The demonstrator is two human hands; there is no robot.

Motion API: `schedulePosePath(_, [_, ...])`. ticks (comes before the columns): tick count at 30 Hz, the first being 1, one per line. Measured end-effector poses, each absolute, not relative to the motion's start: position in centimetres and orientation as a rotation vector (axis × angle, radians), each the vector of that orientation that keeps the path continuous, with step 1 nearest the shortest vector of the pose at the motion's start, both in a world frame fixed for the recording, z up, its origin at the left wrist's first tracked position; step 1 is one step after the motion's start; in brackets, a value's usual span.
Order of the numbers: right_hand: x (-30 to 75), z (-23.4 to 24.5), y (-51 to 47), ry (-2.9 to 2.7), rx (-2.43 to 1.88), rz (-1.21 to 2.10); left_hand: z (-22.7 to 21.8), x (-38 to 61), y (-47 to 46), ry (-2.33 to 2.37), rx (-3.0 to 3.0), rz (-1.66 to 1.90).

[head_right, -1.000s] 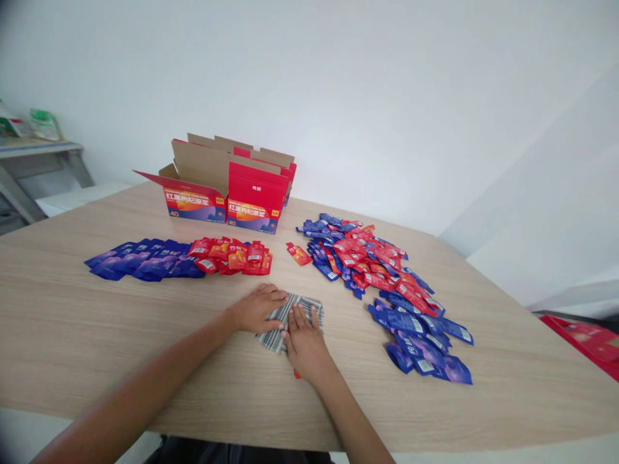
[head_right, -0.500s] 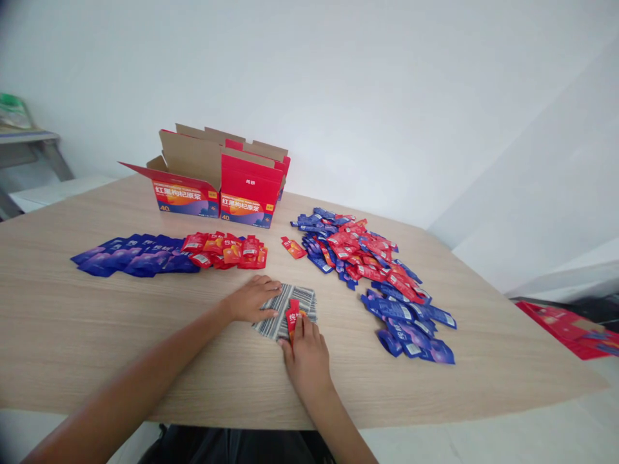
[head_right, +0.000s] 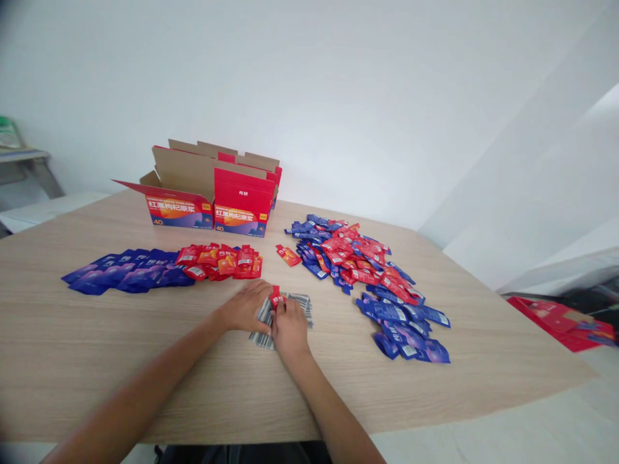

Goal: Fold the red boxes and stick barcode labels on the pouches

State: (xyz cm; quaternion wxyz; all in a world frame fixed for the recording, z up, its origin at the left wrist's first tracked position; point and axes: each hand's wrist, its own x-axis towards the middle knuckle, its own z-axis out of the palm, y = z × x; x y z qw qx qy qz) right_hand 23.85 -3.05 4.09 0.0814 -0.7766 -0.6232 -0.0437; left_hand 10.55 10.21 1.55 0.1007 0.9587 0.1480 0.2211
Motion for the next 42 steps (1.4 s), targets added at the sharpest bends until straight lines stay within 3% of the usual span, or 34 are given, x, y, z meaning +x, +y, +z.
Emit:
schedulePosePath(9, [24.1,3.8,-3.2,-2.057,-2.262,-0.042,0.4,10.2,11.2,0.507,2.872,0.435])
schedulePosePath(14, [25.6,3.4,-6.2,-2.058,-2.037,0.053,0.1,10.3,11.5,0.501,2.868,0.54])
schedulePosePath(21, [28.8,5.1,-9.4,-1.903,-1.744,0.499,0.9,10.1,11.3,0.455,2.833,0.514])
schedulePosePath(25, [29.3,6.0,-8.2,-1.652,-1.844,0.244,1.1,10.1,11.3,0.371,2.835,0.517])
schedulePosePath(28, [28.2,5.6,-6.3,-1.782,-1.936,0.131,1.0,10.2,11.3,0.357,2.832,0.547])
schedulePosePath(34, [25.3,4.3,-4.1,-2.098,-2.158,0.105,1.1,10.1,11.2,0.41,2.816,0.476])
schedulePosePath(42, [24.6,5.3,-3.5,-2.106,-2.19,-0.039,1.2,10.3,11.2,0.447,2.788,0.384])
